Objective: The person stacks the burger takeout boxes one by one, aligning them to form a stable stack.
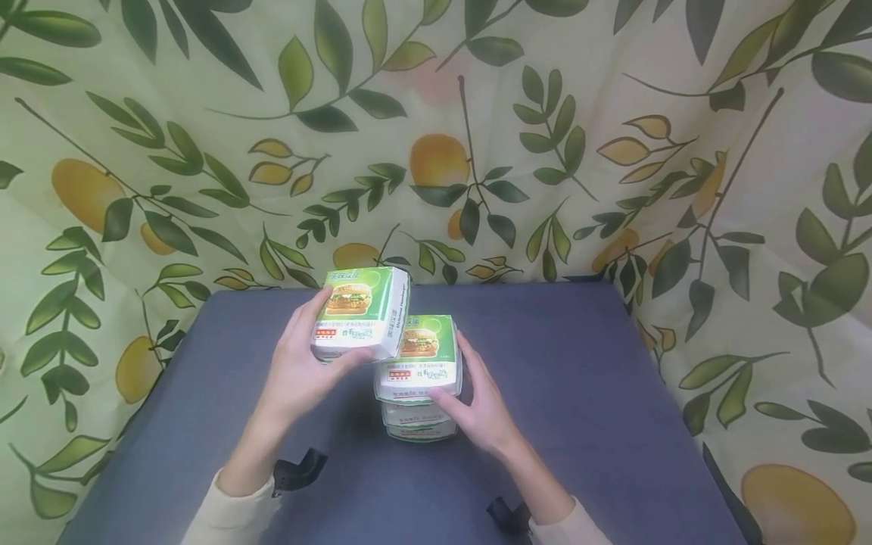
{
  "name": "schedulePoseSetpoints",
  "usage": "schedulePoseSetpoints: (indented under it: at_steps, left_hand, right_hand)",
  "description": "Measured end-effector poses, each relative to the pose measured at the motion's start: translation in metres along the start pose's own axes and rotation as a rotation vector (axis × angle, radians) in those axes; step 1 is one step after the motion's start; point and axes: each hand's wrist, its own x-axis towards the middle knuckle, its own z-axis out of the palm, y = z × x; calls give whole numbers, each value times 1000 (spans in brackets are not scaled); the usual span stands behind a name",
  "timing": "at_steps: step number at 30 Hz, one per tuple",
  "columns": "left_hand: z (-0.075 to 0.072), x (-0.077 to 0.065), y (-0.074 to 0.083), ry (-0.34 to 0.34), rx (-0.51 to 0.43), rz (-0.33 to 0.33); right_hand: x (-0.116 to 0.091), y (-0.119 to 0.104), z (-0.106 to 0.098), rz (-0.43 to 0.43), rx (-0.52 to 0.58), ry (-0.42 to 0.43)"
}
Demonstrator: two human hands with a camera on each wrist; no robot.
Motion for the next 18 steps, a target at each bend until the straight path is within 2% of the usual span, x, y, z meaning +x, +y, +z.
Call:
schedulePoseSetpoints:
  at_steps: [8, 14, 18]
  left_hand:
    - [17, -1, 6, -32, 55, 13]
    - [21, -1, 12, -42, 81, 17]
    - [21, -2, 18, -72, 98, 14]
  right_hand:
    - [0, 0, -1, -3, 12, -12]
    - [-1, 0, -1, -5, 15, -12]
    - [0, 1, -1, -7, 20, -14]
